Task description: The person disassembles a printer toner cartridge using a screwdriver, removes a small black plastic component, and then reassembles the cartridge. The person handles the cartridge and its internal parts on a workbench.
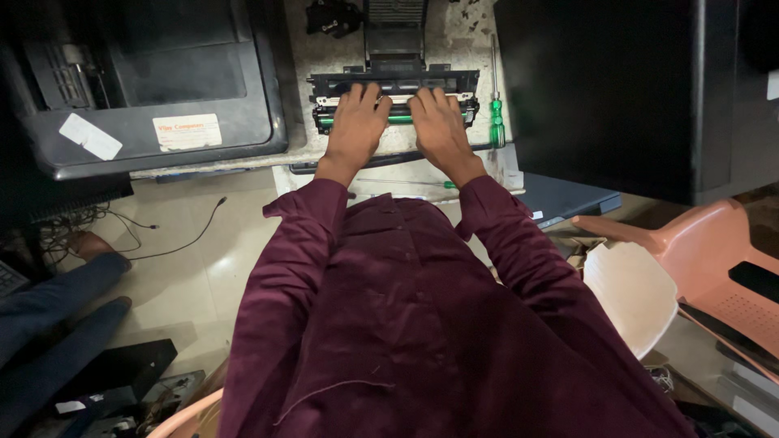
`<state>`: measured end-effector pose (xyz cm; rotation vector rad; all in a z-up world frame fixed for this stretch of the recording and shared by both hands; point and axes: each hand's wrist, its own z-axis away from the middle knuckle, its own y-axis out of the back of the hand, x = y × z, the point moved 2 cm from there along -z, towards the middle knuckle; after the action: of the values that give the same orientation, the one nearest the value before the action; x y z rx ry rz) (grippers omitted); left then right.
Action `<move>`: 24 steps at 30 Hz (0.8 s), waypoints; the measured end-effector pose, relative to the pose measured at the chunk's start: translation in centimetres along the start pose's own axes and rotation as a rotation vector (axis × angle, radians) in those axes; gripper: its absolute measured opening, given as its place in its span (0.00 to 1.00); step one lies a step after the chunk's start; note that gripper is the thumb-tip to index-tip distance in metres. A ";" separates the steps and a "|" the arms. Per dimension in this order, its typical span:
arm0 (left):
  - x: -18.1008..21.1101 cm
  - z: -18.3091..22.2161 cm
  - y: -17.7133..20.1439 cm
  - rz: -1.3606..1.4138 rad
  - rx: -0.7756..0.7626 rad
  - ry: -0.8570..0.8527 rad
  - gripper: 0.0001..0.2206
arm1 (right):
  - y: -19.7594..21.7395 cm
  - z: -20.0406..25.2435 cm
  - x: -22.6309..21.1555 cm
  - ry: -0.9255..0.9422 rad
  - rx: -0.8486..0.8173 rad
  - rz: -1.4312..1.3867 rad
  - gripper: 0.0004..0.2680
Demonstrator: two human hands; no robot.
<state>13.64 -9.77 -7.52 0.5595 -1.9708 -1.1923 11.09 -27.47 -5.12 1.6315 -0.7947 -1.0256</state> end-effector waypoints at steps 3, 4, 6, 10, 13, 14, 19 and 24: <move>0.0 -0.1 0.1 -0.020 0.007 -0.009 0.15 | 0.1 0.1 0.0 0.010 0.032 -0.025 0.08; 0.0 -0.1 0.1 -0.034 0.006 -0.008 0.14 | 0.2 0.0 0.0 0.011 0.032 -0.028 0.09; 0.1 -0.1 0.1 -0.021 0.004 -0.006 0.15 | 0.2 0.0 0.0 0.013 0.032 -0.033 0.09; 0.1 -0.3 -0.1 -0.118 -0.048 0.015 0.11 | 0.3 -0.2 0.1 0.015 0.014 -0.004 0.10; 0.1 -0.3 -0.2 -0.130 -0.013 -0.001 0.11 | 0.1 -0.1 0.2 0.010 0.006 0.001 0.10; 0.1 -0.3 -0.3 -0.123 -0.021 -0.002 0.12 | 0.1 -0.1 0.2 0.002 0.006 -0.006 0.09; -0.1 -0.1 -0.2 -0.070 0.006 -0.004 0.11 | -0.2 0.0 0.3 -0.048 0.034 -0.037 0.07; 0.0 -0.1 -0.2 -0.129 0.001 0.010 0.11 | 0.1 0.4 0.3 -0.035 0.059 0.006 0.06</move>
<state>13.68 -9.89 -7.62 0.7010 -1.9512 -1.2648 10.88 -27.93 -5.19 1.6639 -0.8598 -1.0370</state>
